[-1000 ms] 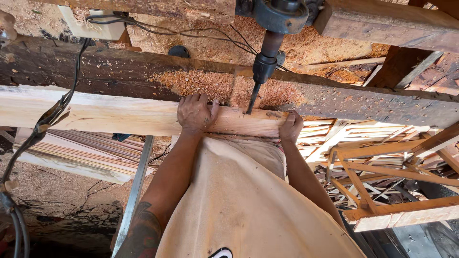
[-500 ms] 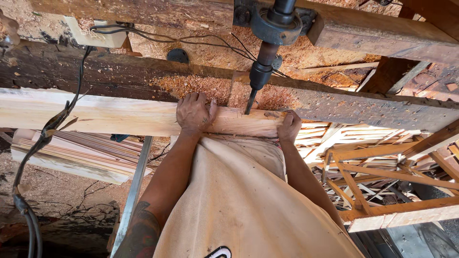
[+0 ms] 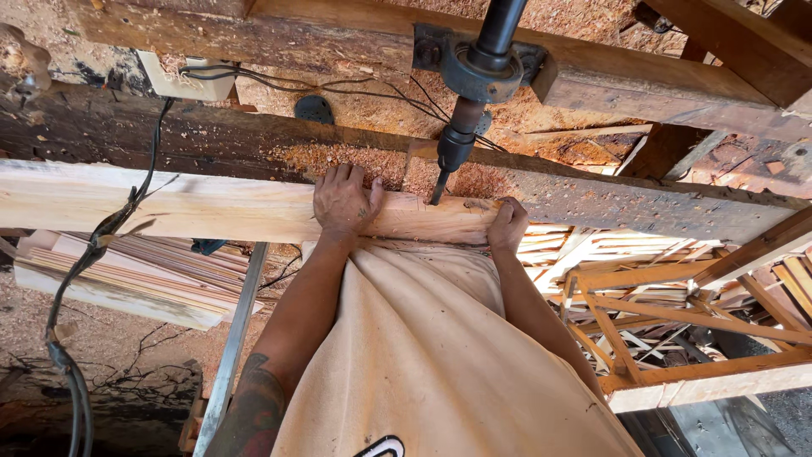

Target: The person holds a wood plank against a vertical drill bit to create holes, moves the plank to several positions for further drilling, and turns the plank over to bore from the opposite side.

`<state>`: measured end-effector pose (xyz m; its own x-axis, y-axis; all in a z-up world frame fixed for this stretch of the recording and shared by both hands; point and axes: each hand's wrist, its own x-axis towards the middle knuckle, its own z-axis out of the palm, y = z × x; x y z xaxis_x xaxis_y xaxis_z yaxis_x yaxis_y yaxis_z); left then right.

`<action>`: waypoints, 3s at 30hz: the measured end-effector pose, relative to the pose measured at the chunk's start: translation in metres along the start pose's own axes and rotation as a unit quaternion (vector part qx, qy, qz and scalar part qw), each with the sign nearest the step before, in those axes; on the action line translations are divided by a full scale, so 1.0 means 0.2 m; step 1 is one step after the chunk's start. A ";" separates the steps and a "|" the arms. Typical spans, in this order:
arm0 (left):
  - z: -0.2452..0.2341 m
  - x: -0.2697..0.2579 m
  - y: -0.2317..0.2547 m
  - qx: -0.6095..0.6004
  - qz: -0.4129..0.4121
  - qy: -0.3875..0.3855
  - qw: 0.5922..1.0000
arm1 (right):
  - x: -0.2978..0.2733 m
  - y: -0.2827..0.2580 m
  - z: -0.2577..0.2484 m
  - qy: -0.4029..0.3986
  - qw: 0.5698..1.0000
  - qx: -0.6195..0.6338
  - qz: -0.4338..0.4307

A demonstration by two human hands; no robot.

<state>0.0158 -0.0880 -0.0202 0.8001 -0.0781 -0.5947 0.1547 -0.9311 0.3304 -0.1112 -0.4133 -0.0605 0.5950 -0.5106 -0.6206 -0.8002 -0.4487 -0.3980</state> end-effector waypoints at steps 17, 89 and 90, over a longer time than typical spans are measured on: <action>-0.02 -0.01 0.04 0.063 -0.045 -0.084 0.993 | 0.13 0.20 0.09 0.050 0.994 0.033 -0.088; 0.14 -0.15 -0.14 0.067 0.008 -0.019 0.998 | -0.23 0.24 0.17 0.016 0.993 0.115 -0.015; 0.14 -0.15 -0.14 0.067 0.007 -0.021 0.998 | -0.24 0.23 0.16 0.013 0.994 0.112 -0.013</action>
<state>-0.0277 -0.0701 -0.0318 0.7757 -0.1034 -0.6226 0.0633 -0.9688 0.2397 -0.1793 -0.3863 -0.0720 0.6145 -0.5220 -0.5915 -0.7798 -0.2881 -0.5558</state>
